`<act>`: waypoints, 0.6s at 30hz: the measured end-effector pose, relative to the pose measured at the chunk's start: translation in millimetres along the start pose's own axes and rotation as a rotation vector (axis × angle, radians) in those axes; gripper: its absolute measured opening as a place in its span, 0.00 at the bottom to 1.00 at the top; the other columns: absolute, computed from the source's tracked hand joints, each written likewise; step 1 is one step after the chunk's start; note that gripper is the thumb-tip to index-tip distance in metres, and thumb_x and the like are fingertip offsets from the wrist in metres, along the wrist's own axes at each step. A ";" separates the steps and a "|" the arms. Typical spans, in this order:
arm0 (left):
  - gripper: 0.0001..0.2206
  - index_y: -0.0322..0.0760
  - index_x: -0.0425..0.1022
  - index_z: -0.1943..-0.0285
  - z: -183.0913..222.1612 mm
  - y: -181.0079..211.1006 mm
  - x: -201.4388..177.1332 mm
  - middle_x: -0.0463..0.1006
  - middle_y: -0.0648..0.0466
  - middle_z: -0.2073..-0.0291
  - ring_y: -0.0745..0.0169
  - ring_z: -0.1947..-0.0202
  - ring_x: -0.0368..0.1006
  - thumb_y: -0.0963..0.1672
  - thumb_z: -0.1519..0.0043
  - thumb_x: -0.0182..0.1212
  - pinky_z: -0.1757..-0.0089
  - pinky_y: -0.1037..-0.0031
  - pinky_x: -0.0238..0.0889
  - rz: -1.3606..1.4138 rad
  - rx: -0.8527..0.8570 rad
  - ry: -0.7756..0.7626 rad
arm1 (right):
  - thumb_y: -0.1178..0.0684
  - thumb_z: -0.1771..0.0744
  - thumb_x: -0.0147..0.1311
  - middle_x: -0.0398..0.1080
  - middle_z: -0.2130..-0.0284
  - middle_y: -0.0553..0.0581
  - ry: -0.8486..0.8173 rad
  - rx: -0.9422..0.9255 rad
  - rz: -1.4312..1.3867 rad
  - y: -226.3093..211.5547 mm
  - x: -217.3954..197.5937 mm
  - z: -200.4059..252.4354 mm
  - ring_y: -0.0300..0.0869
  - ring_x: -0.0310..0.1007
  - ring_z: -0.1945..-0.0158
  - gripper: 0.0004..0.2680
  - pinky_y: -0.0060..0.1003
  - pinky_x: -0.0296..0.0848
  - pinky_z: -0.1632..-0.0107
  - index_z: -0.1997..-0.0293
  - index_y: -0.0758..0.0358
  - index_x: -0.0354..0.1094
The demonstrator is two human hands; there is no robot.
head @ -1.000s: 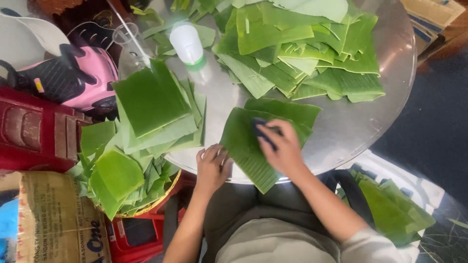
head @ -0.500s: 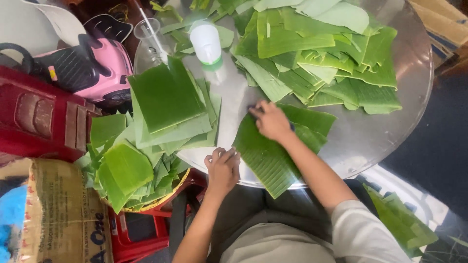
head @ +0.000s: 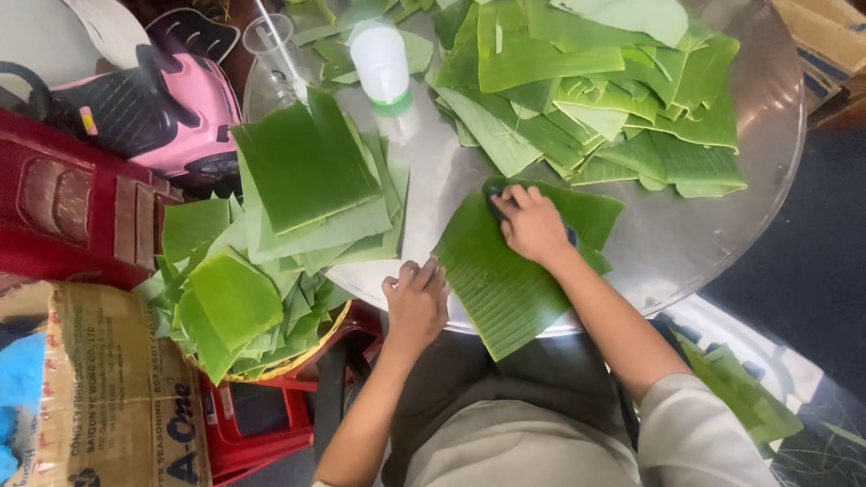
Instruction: Wiping banana leaves clean with a cloth and stacking them on a table.
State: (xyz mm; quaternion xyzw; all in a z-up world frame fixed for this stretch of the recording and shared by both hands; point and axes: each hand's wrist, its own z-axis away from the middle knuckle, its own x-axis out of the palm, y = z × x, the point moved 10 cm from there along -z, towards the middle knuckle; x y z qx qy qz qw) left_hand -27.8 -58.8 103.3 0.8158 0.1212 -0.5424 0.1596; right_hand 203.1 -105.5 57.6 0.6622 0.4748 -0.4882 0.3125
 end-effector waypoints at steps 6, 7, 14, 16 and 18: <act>0.16 0.50 0.79 0.42 -33.2 -9.2 17.1 0.74 0.58 0.39 0.55 0.39 0.60 0.46 0.37 0.51 0.48 0.52 0.55 0.024 -0.032 -0.197 | 0.53 0.37 0.54 0.66 0.48 0.55 0.025 -0.157 -0.182 -69.1 -39.3 -0.7 0.52 0.67 0.51 0.16 0.45 0.71 0.49 0.44 0.60 0.74; 0.16 0.50 0.79 0.42 -35.0 -12.7 23.1 0.74 0.58 0.39 0.55 0.39 0.60 0.46 0.37 0.51 0.48 0.52 0.55 0.025 -0.028 -0.202 | 0.53 0.37 0.54 0.66 0.48 0.55 0.022 -0.151 -0.182 -81.7 -36.0 8.9 0.52 0.67 0.51 0.16 0.45 0.71 0.49 0.44 0.60 0.74; 0.15 0.51 0.80 0.46 -38.5 -15.5 31.1 0.74 0.60 0.41 0.54 0.40 0.61 0.46 0.39 0.52 0.48 0.50 0.55 0.006 -0.064 -0.201 | 0.51 0.36 0.54 0.65 0.47 0.52 -0.094 -0.282 -0.221 -115.4 -37.8 74.8 0.51 0.62 0.52 0.17 0.45 0.66 0.55 0.42 0.57 0.71; 0.15 0.51 0.81 0.47 -39.8 -12.9 35.0 0.74 0.60 0.41 0.54 0.41 0.61 0.47 0.37 0.51 0.47 0.50 0.54 0.032 -0.075 -0.185 | 0.52 0.38 0.55 0.67 0.50 0.53 0.023 -0.309 -0.273 -115.4 -54.9 100.7 0.53 0.63 0.55 0.16 0.45 0.67 0.57 0.44 0.59 0.73; 0.21 0.48 0.82 0.54 -41.5 -8.0 22.8 0.79 0.57 0.49 0.56 0.44 0.65 0.58 0.35 0.49 0.50 0.50 0.54 -0.017 -0.135 0.016 | 0.53 0.36 0.52 0.68 0.55 0.53 0.022 -0.236 -0.428 -101.8 -60.8 125.4 0.52 0.67 0.58 0.13 0.44 0.70 0.57 0.49 0.60 0.74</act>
